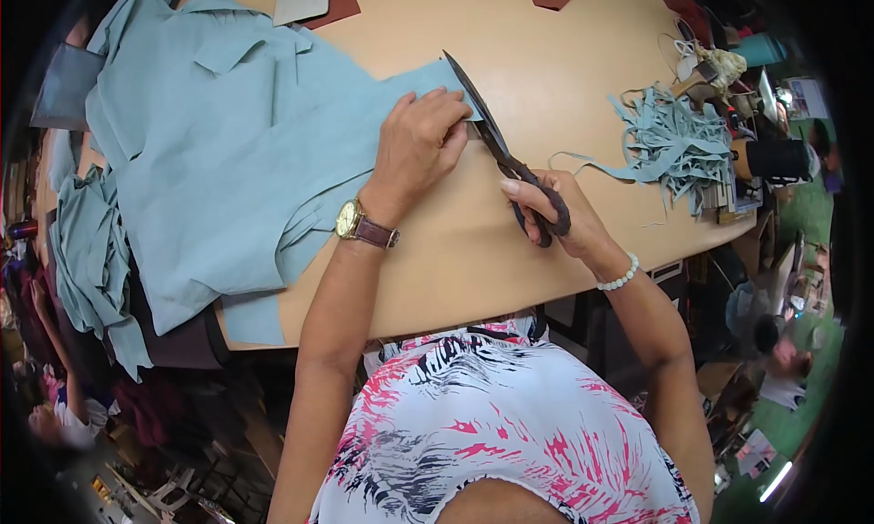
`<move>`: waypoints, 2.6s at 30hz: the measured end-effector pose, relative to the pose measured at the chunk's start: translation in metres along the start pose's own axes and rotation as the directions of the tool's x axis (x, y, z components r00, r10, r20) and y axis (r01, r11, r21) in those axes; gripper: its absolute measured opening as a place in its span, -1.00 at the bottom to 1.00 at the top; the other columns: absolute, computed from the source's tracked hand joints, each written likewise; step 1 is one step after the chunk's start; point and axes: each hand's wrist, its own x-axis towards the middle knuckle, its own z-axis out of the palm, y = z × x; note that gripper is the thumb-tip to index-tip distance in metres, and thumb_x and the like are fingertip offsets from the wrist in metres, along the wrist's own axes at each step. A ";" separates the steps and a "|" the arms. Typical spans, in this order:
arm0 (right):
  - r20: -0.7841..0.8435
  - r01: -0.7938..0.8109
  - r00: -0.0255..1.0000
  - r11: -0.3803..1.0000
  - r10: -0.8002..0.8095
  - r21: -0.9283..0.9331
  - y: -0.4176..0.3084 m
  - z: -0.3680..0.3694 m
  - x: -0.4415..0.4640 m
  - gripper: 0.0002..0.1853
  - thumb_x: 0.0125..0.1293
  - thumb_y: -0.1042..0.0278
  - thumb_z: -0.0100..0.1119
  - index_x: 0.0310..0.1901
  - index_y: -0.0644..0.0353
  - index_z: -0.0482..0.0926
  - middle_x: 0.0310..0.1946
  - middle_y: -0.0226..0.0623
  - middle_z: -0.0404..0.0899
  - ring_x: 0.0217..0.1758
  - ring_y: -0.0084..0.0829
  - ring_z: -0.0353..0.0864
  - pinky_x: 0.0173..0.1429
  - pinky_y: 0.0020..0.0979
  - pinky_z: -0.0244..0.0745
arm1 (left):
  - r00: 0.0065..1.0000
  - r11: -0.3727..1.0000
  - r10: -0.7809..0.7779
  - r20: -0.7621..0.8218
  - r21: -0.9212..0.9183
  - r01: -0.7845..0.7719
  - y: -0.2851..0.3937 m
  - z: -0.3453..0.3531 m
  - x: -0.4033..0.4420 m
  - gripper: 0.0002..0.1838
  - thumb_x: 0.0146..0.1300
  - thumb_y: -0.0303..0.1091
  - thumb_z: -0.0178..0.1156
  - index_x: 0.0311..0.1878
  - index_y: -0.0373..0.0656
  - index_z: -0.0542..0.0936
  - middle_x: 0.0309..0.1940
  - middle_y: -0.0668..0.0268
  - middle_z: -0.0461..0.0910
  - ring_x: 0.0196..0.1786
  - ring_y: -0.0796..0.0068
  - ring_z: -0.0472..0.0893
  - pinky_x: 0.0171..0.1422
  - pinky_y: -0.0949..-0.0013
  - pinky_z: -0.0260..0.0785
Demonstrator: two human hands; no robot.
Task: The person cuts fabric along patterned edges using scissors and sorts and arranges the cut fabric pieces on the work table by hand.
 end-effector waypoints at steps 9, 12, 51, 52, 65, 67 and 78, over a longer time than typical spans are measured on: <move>-0.016 -0.020 1.000 0.999 0.021 0.037 0.009 -0.002 -0.001 -0.59 0.01 0.06 0.37 -0.62 0.16 0.39 -0.80 -0.50 0.31 -0.80 -0.71 0.30 -0.73 -0.67 0.10 | 1.000 1.000 0.011 0.006 -0.001 -0.011 0.002 -0.001 0.000 -0.84 -0.02 -0.53 0.14 -0.30 -0.22 0.54 -0.17 0.16 0.60 -0.03 0.15 0.55 0.01 0.20 0.35; -0.035 -0.037 0.999 0.999 0.037 0.003 0.003 -0.005 -0.010 -0.60 -0.01 0.10 0.39 -0.62 0.18 0.39 -0.80 -0.52 0.31 -0.80 -0.72 0.29 -0.73 -0.69 0.10 | 1.000 1.000 -0.020 0.004 0.011 0.020 0.002 0.000 0.000 -0.84 -0.01 -0.52 0.14 -0.30 -0.24 0.54 -0.13 0.16 0.59 -0.10 0.14 0.57 -0.05 0.25 0.37; -0.501 0.200 0.530 0.675 -0.684 -0.710 -0.002 -0.088 0.015 -0.83 0.14 0.41 0.08 -0.29 0.29 0.58 -0.49 -0.27 0.44 -0.48 -0.35 0.47 -0.34 -0.38 0.42 | 0.868 0.780 -0.487 -0.098 -0.495 0.383 0.025 -0.007 -0.008 -0.77 0.07 -0.50 0.14 -0.16 -0.29 0.56 -0.19 0.17 0.58 -0.15 0.42 0.56 -0.02 0.41 0.39; -0.507 0.276 0.667 0.814 -0.545 -0.512 -0.009 -0.080 0.013 -0.80 0.17 0.37 0.09 -0.22 0.29 0.58 -0.51 -0.30 0.43 -0.51 -0.41 0.45 -0.37 -0.43 0.41 | 0.922 0.862 -0.364 -0.130 -0.422 0.280 0.038 -0.003 -0.013 -0.75 0.03 -0.53 0.12 -0.17 -0.28 0.56 -0.18 0.16 0.57 -0.12 0.32 0.56 0.01 0.38 0.38; -0.007 0.325 0.946 0.946 -0.325 -0.019 0.017 0.003 0.014 -0.59 0.10 0.54 0.14 0.03 0.40 0.40 -0.44 -0.43 0.46 -0.34 -0.65 0.41 -0.15 -0.57 0.32 | 0.650 0.477 -0.330 -0.685 0.473 0.741 0.019 -0.180 -0.114 -0.59 0.07 -0.21 0.27 -0.10 -0.33 0.53 -0.12 -0.02 0.53 -0.08 0.08 0.54 0.01 0.22 0.36; -0.037 0.390 0.918 0.914 -0.396 -0.109 0.023 0.003 0.008 -0.59 0.09 0.53 0.14 0.03 0.37 0.42 -0.42 -0.39 0.46 -0.32 -0.60 0.42 -0.15 -0.54 0.33 | 0.588 0.211 -0.324 -0.741 0.549 0.809 0.002 -0.216 -0.145 -0.59 0.07 -0.18 0.25 -0.11 -0.31 0.53 -0.12 -0.01 0.51 -0.06 0.05 0.50 0.03 0.19 0.34; 0.182 0.605 0.796 0.762 -0.577 -0.232 0.009 0.035 -0.018 -0.64 0.06 0.50 0.19 -0.05 0.33 0.48 -0.29 -0.13 0.58 -0.24 -0.37 0.54 -0.08 -0.44 0.41 | 0.344 0.299 -0.109 -0.933 0.299 0.906 0.019 -0.263 -0.205 -0.79 0.16 -0.36 0.19 -0.26 -0.34 0.61 -0.29 0.13 0.64 -0.27 0.36 0.63 -0.14 0.37 0.44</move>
